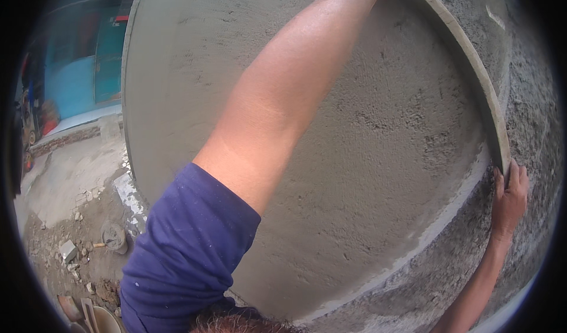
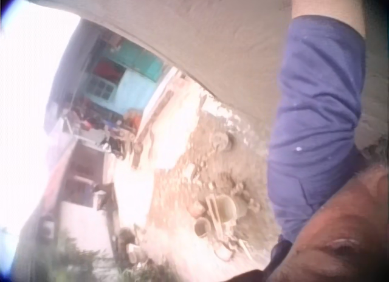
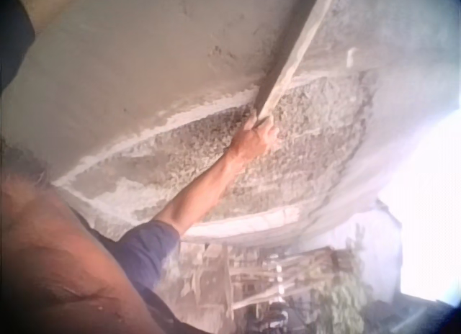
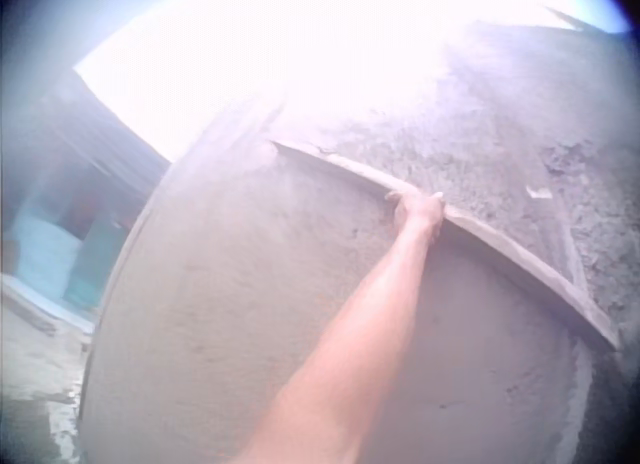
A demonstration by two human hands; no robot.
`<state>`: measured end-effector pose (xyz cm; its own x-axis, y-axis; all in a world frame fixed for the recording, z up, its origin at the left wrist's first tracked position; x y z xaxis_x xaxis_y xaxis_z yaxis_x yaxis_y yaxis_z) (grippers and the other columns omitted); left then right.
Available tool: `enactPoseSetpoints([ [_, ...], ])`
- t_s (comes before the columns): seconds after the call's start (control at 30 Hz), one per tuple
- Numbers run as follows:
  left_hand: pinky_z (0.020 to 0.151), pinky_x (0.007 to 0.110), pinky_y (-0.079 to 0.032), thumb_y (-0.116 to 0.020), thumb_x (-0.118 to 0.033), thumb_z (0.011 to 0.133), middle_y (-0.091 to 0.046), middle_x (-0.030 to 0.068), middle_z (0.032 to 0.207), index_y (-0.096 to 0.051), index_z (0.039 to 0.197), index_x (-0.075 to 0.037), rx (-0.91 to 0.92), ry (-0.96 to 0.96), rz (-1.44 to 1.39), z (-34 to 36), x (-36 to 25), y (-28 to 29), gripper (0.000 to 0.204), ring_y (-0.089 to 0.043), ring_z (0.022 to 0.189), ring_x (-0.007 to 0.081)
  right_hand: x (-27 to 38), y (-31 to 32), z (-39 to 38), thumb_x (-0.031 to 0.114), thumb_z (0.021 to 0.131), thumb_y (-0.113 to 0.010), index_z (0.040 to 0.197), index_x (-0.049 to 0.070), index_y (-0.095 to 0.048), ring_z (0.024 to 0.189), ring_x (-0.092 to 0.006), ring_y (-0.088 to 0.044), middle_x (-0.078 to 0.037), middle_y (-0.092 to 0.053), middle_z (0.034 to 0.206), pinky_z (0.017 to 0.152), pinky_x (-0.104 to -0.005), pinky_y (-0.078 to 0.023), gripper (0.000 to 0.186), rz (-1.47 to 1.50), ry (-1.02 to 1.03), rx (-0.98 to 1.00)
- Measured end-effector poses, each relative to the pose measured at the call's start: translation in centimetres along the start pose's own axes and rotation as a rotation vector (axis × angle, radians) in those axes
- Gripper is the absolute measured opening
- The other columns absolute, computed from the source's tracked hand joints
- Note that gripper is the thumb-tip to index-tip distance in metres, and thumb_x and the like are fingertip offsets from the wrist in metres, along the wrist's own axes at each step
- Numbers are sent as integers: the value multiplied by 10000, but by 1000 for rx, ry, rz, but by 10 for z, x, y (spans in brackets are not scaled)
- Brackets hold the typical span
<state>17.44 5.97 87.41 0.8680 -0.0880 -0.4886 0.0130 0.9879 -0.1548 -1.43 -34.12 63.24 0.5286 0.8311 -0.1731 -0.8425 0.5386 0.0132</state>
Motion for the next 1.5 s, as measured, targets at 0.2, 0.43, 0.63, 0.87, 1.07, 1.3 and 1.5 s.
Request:
enactPoseSetpoints([
  [0.2,1045,392,-542,-723,-301,957,-661,223,1301,112,1547,157,77,-38,150,-53,16,-74,1120,-659,1205,317,-49,6,-80,243,988,-687,1359,54,-623,1184,-371,-624,-169,-626,1302,961,-443,-528,421,55,-60,66],
  [0.43,1073,383,-513,-714,-280,955,-679,240,1254,173,1530,164,106,-28,188,-162,-12,-129,1146,-665,1183,329,-149,-27,-181,234,1009,-672,1415,54,-590,1308,-431,-560,-243,-576,1424,1051,-487,-482,452,58,-80,122],
  [0.63,1043,406,-538,-653,-255,997,-689,229,1202,195,1525,156,175,75,222,-205,-8,-120,1080,-683,1130,341,-162,-28,-214,195,1000,-672,1411,35,-586,1272,-422,-573,-237,-578,1401,1019,-482,-492,449,37,-38,171],
  [0.87,981,420,-548,-633,-233,988,-667,316,1128,157,1492,226,93,126,105,-281,72,-71,1044,-709,1030,383,-140,-7,-253,160,946,-690,1407,16,-565,1213,-442,-568,-224,-586,1326,1005,-502,-480,499,-4,132,237],
  [1.07,1052,408,-515,-608,-270,1017,-543,402,1272,193,1492,209,-42,177,-48,-357,152,-13,1048,-644,1184,395,-114,-5,-266,143,896,-726,1423,30,-550,1243,-476,-549,-229,-585,1351,1055,-546,-449,567,14,236,372],
  [1.3,679,263,-550,-668,-370,1015,-657,156,974,194,1525,163,-389,176,-292,-452,254,60,1134,-662,841,141,-14,28,-217,85,958,-608,1292,5,-589,961,-378,-605,-175,-616,1094,834,-503,-486,345,55,563,211],
  [1.5,543,254,-499,-676,-438,1004,-621,87,774,179,1493,219,-360,465,-181,-441,268,139,1184,-586,630,98,67,32,-175,69,948,-627,1297,31,-588,946,-337,-613,-142,-629,1086,796,-469,-475,354,81,605,97],
])
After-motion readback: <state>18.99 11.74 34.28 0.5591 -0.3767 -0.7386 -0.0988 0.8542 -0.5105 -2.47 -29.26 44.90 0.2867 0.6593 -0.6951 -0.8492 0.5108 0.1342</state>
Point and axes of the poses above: each hand's wrist, its own z-axis towards the middle knuckle, its own y-axis out of the back of the hand, x = y × z, the point moved 1 cm from there along z, towards the middle knuckle
